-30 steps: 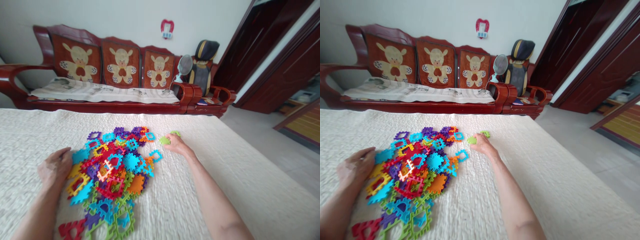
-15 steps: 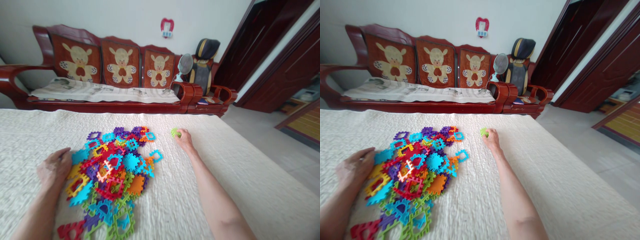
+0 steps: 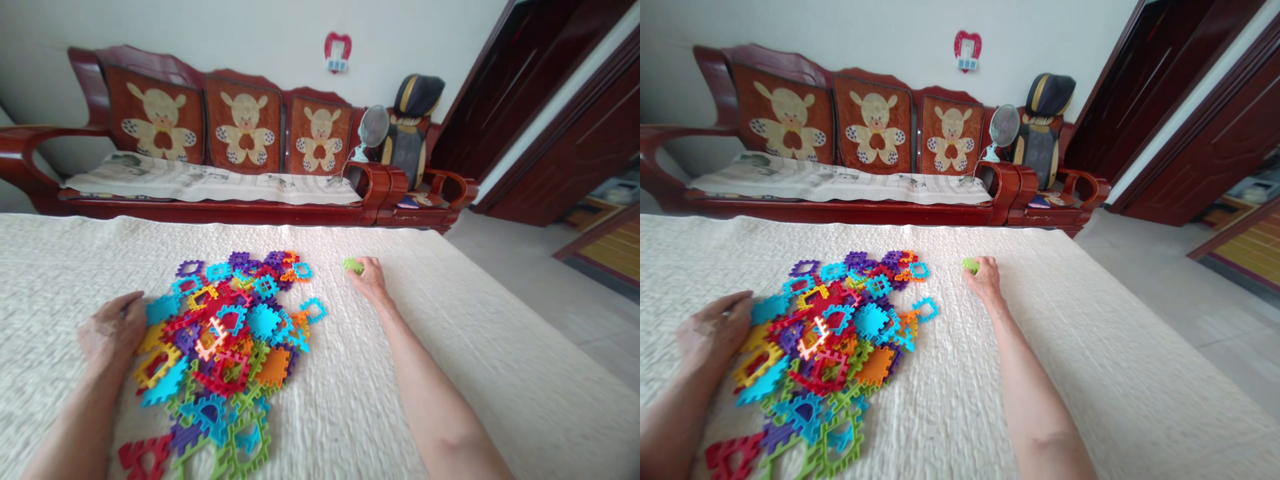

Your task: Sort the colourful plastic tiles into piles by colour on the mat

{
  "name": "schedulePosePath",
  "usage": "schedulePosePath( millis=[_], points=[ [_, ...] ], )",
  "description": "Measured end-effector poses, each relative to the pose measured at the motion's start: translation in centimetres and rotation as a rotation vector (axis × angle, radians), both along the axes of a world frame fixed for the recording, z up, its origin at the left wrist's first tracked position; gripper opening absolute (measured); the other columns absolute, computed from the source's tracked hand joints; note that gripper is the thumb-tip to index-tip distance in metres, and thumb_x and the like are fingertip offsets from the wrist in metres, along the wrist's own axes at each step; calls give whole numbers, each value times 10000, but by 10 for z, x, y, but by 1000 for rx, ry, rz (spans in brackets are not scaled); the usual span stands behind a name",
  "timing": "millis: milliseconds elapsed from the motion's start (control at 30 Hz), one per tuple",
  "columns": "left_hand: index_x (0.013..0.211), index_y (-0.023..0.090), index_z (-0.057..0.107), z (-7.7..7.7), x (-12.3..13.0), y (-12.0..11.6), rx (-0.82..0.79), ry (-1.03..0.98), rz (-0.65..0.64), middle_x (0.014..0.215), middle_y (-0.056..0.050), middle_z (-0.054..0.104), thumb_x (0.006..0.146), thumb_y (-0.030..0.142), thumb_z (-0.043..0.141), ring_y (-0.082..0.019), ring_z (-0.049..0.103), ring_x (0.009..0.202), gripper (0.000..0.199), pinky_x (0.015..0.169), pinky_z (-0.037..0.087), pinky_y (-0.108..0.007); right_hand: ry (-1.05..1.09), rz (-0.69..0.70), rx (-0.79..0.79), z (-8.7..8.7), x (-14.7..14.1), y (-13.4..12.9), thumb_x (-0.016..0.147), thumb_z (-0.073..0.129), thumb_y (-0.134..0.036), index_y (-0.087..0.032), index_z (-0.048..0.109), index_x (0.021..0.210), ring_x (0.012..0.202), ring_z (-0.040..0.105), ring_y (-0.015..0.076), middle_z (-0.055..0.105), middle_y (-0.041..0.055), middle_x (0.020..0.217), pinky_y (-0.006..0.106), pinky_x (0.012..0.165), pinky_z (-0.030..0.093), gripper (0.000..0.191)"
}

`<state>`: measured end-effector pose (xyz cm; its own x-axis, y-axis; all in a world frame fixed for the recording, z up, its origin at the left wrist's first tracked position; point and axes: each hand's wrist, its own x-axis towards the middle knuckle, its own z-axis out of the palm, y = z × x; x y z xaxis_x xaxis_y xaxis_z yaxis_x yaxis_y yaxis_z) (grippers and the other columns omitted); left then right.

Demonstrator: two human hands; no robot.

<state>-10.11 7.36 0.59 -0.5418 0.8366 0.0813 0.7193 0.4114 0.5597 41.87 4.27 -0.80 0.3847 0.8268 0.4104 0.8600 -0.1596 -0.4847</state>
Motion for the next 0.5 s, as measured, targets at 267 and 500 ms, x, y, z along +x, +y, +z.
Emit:
schedulePosePath(
  millis=[267,500],
  points=[
    [1147,167,736,3,10,-8,106,9,-59,1228,-128,698,841,366,438,-318,627,1172,470,1090,466,-456,-76,19,119,6,-7,1,741,633,-342,-190,657,1006,1055,591,289,617,125,1119,435,1000,468,307],
    [1127,165,744,1,9,-8,149,9,-75,1193,-123,710,854,326,456,-308,631,1159,428,1083,473,-446,-51,370,200,18,-49,-3,808,538,-251,-197,653,922,830,637,216,670,73,907,352,835,513,171]
  ],
)
